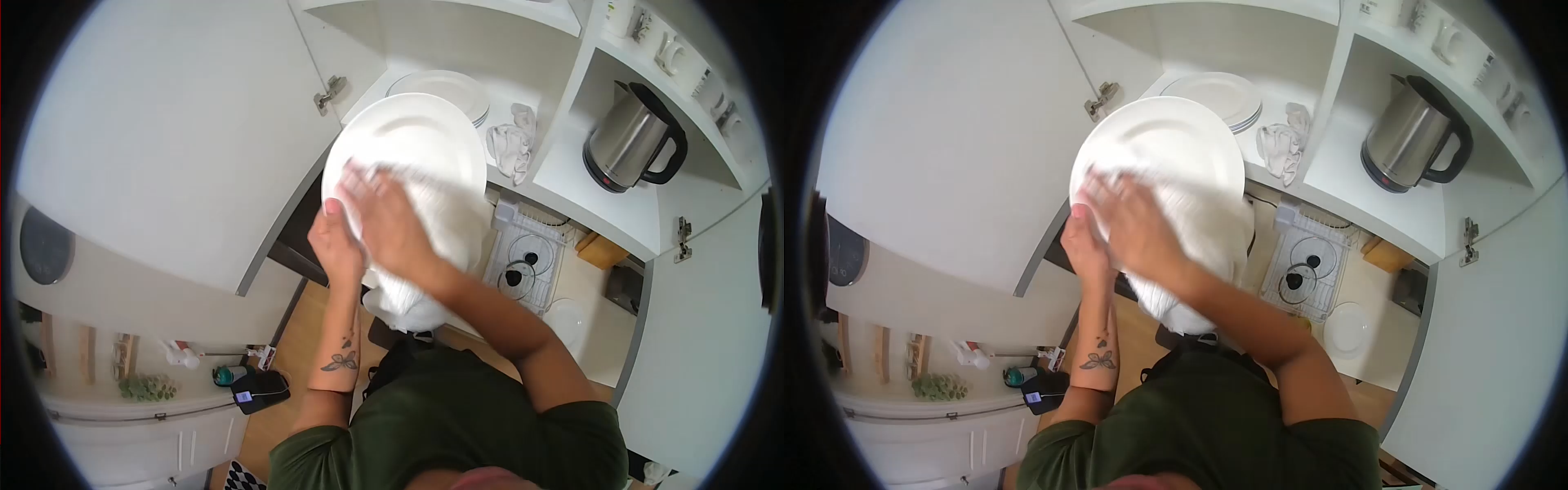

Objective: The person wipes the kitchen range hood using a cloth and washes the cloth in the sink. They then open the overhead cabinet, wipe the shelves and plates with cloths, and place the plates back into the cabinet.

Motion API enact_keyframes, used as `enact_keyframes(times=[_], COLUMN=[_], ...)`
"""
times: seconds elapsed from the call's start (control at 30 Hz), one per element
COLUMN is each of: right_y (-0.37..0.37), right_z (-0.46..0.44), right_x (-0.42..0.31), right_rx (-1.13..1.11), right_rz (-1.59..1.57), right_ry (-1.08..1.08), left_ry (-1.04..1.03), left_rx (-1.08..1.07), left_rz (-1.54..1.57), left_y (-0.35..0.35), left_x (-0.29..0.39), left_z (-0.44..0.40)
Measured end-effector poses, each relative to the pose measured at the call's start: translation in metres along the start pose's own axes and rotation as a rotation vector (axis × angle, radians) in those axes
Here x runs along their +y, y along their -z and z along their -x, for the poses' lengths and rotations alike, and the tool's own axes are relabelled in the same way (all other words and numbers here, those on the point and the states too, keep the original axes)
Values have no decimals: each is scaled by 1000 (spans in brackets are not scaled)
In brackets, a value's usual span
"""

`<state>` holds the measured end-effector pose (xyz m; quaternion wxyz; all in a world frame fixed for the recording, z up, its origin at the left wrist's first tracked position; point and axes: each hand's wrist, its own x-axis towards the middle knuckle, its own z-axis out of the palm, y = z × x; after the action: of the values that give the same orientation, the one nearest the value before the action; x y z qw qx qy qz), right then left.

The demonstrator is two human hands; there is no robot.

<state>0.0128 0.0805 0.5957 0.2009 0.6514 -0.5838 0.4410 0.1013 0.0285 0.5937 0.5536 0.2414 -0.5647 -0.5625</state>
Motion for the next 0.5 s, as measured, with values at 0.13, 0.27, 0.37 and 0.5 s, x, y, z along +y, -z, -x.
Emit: enact_keyframes(times=[0.13,0.27,0.37,0.5], right_y=[18,27,42,64], right_z=[35,77,64,26], right_x=[-32,16,44,51], right_rx=[-281,-213,40,110], right_rz=[62,163,290,312], right_ry=[40,67,-12,-218], left_ry=[58,0,56,47], left_rx=[174,108,60,-70], left_rz=[62,177,72,67], left_y=[2,14,19,19], left_x=[19,16,10,4], left_z=[-15,-23,-24,-21])
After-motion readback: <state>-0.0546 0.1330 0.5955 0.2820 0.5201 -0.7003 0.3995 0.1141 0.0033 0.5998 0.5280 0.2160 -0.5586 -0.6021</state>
